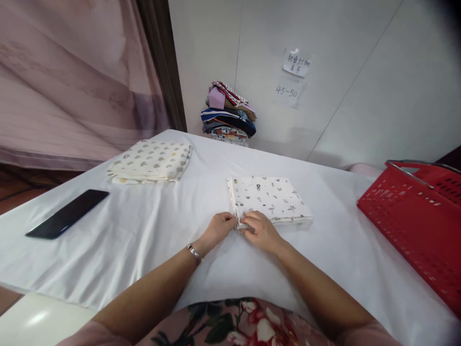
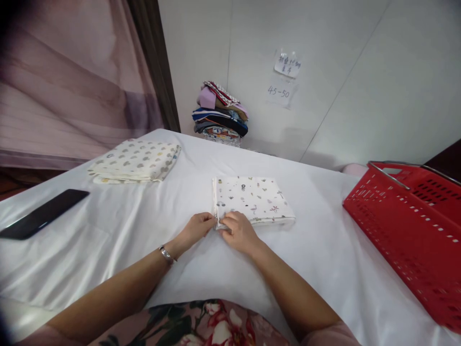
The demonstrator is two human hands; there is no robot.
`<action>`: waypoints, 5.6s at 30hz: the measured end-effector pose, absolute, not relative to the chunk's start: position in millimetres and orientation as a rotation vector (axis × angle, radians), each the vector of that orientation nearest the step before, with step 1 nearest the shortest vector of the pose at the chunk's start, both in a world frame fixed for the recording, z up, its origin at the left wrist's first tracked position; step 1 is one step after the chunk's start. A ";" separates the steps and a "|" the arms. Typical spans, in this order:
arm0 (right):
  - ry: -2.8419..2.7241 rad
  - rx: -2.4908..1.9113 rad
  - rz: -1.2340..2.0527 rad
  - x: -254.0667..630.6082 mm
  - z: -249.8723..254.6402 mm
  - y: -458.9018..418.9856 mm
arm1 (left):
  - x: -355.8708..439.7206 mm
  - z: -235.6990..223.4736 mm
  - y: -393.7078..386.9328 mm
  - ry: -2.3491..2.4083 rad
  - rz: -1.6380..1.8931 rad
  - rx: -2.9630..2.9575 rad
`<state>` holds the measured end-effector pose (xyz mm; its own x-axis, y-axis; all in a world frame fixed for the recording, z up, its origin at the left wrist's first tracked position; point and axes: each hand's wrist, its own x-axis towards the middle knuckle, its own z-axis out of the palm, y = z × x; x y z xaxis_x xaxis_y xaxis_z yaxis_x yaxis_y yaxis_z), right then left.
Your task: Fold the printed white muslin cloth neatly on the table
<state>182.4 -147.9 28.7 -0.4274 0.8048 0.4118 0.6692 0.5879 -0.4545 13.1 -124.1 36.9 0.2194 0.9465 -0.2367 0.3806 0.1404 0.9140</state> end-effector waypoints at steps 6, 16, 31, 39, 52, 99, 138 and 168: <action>-2.155 -1.251 0.260 176.8 22.7 -147.9 | 9.9 36.6 -123.6 1.270 0.653 1.436; -2.128 -1.244 0.363 177.8 27.2 -150.2 | 2.4 30.4 -117.9 1.272 0.697 1.386; -2.027 -1.185 0.311 176.0 24.3 -152.5 | 6.5 20.2 -117.9 1.291 0.510 1.540; -2.199 -1.151 0.254 175.6 23.8 -153.0 | 4.8 15.6 -119.0 1.223 0.525 1.518; -2.298 -1.202 0.081 171.8 18.1 -153.8 | -0.2 31.4 -116.1 1.116 0.502 1.365; -2.344 -1.265 0.186 167.9 23.6 -152.5 | 32.9 23.8 60.6 1.790 0.587 1.523; -2.108 -1.710 -0.103 315.0 60.6 -167.3 | 53.8 16.4 -61.8 1.036 0.387 2.809; -2.062 -2.272 0.341 315.1 24.8 -37.4 | 69.6 11.6 -4.9 1.509 0.431 2.641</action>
